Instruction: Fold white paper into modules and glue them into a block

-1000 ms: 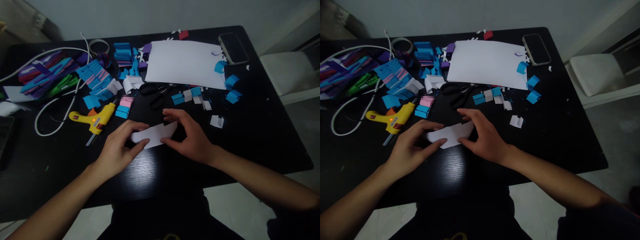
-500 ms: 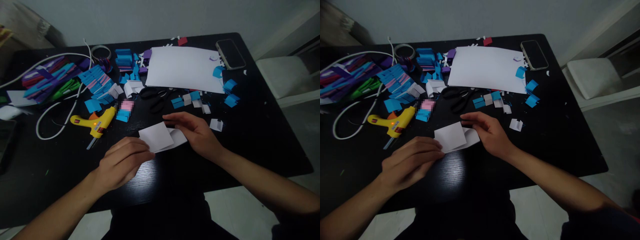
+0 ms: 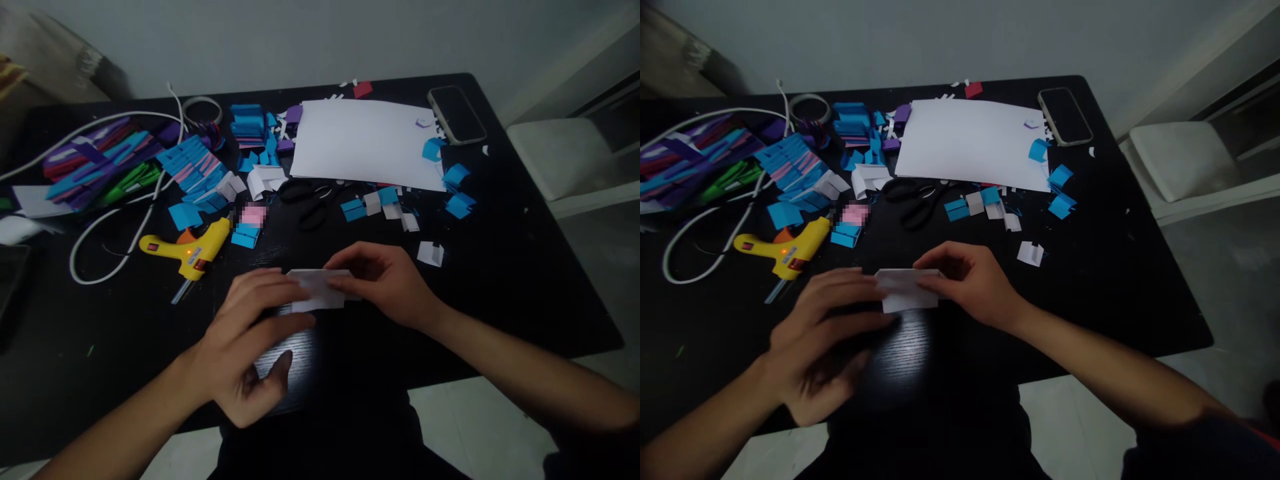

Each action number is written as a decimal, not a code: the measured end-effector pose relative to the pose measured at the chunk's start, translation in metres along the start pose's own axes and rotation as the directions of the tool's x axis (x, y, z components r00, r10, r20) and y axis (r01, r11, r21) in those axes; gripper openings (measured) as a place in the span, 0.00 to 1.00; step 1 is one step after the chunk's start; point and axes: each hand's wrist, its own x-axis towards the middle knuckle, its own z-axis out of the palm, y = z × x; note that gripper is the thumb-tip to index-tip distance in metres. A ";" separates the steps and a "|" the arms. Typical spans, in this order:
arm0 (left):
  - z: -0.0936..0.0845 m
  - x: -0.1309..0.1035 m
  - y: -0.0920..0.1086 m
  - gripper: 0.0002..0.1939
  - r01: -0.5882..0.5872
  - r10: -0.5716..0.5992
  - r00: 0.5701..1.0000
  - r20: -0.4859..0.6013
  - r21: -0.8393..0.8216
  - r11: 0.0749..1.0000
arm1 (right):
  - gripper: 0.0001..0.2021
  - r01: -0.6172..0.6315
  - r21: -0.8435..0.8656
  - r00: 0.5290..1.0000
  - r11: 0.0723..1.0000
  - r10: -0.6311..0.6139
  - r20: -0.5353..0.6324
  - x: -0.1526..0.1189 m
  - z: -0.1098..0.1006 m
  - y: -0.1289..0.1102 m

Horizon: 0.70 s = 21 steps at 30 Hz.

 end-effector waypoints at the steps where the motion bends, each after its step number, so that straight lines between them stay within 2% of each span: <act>1: 0.000 0.001 0.000 0.16 0.070 -0.070 0.996 -0.051 -0.009 0.998 | 0.09 0.056 -0.034 0.998 0.998 -0.056 -0.013 -0.002 0.001 -0.001; 3: 0.002 0.002 0.000 0.18 0.222 -0.226 0.967 -0.120 -0.041 0.974 | 0.06 0.188 -0.117 0.982 0.975 -0.190 -0.005 -0.006 0.004 -0.002; 5: 0.006 0.003 -0.001 0.18 0.350 -0.361 0.927 -0.103 -0.106 0.931 | 0.05 0.338 -0.199 0.941 0.920 -0.337 0.041 -0.009 0.006 -0.004; 7: 0.009 0.004 -0.001 0.15 0.399 -0.414 0.908 -0.066 -0.171 0.901 | 0.06 0.464 -0.248 0.885 0.850 -0.457 0.088 -0.011 0.008 -0.005; 9: 0.011 0.003 -0.001 0.12 0.374 -0.394 0.916 -0.071 -0.205 0.905 | 0.07 0.520 -0.271 0.852 0.810 -0.512 0.108 -0.012 0.008 -0.005; 12: 0.011 0.003 0.000 0.14 0.293 -0.320 0.941 -0.108 -0.211 0.933 | 0.07 0.510 -0.294 0.858 0.808 -0.504 0.101 -0.012 0.009 -0.003; 15: 0.010 0.003 0.002 0.16 0.272 -0.297 0.947 -0.118 -0.191 0.943 | 0.07 0.494 -0.303 0.867 0.815 -0.488 0.102 -0.012 0.008 -0.002; 21: 0.007 0.006 0.006 0.15 0.232 -0.253 0.960 -0.121 -0.163 0.959 | 0.08 0.542 -0.314 0.837 0.780 -0.536 0.112 -0.014 0.010 -0.003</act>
